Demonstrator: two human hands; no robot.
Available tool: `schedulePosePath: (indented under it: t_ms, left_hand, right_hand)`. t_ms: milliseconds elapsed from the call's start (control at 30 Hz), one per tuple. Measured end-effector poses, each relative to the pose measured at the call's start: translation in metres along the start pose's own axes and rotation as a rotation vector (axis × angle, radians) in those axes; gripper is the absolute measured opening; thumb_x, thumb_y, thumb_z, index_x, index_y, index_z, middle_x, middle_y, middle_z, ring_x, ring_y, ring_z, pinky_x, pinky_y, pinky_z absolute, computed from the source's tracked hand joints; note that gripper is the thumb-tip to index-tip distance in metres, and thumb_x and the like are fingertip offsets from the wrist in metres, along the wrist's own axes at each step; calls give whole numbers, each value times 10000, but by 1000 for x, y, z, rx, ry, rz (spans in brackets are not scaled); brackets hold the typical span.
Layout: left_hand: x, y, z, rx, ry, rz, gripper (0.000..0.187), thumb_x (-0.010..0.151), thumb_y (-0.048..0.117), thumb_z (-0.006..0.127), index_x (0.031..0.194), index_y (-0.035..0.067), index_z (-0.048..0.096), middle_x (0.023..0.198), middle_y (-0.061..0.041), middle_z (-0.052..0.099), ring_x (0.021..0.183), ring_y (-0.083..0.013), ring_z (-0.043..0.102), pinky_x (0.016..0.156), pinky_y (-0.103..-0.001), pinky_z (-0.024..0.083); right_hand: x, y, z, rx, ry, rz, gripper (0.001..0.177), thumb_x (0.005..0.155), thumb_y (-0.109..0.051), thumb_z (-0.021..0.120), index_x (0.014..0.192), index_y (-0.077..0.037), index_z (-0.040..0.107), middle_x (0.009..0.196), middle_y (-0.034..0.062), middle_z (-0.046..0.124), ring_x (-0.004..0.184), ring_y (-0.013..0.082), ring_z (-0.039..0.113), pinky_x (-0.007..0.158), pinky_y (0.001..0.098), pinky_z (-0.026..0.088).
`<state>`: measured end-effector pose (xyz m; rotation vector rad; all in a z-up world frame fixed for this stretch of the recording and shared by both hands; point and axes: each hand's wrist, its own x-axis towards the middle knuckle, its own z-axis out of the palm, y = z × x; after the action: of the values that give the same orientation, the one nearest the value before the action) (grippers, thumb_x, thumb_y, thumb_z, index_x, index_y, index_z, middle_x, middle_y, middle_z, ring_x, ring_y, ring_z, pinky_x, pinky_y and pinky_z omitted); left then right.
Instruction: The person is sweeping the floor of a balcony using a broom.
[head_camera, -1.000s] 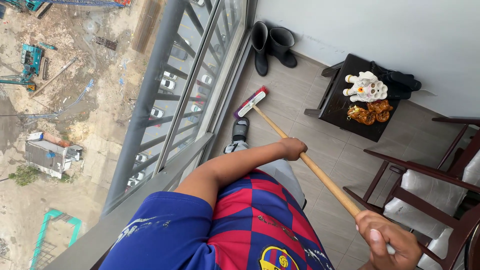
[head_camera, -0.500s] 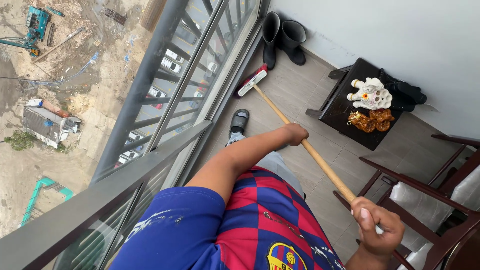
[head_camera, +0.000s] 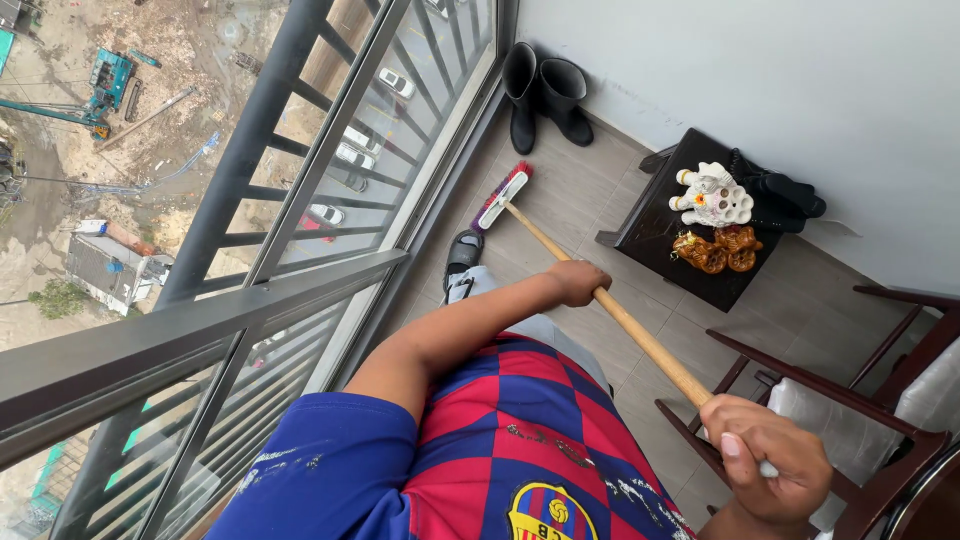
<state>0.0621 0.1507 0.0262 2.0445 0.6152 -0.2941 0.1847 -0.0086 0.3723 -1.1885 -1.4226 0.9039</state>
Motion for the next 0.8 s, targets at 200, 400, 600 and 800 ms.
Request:
schedulePosePath:
  t_ms: [200, 400, 600, 800]
  left_hand:
    - [-10, -29, -1, 16, 102, -148, 272, 855, 79, 638, 1101, 163, 714, 1066, -95, 740, 1086, -328, 678, 884, -462, 551]
    - [35, -44, 40, 59, 10, -100, 244, 840, 100, 683, 1074, 156, 726, 1080, -99, 743, 1093, -338, 678, 909, -454, 541]
    - [91, 14, 86, 123, -157, 35, 275, 859, 72, 646, 1092, 166, 757, 1094, -97, 749, 1105, -328, 683, 915, -450, 542]
    - [100, 55, 97, 107, -203, 121, 251, 889, 112, 632, 1103, 173, 748, 1089, -85, 748, 1090, -316, 684, 912, -448, 541]
  right_hand:
    - [-7, 39, -12, 96, -48, -9, 341, 859, 76, 557, 606, -49, 367, 582, 60, 491, 535, 156, 502, 562, 352, 483]
    - [-43, 67, -26, 8, 27, 106, 379, 897, 74, 571, 611, -45, 354, 584, 59, 490, 578, 159, 550, 553, 322, 467]
    - [-96, 44, -62, -53, 335, 203, 276, 963, 43, 522, 689, 38, 549, 586, 45, 525, 549, 138, 532, 586, 331, 486]
    - [-112, 21, -81, -180, 373, 220, 341, 983, 19, 550, 647, -7, 496, 593, 62, 556, 559, 159, 600, 621, 366, 543]
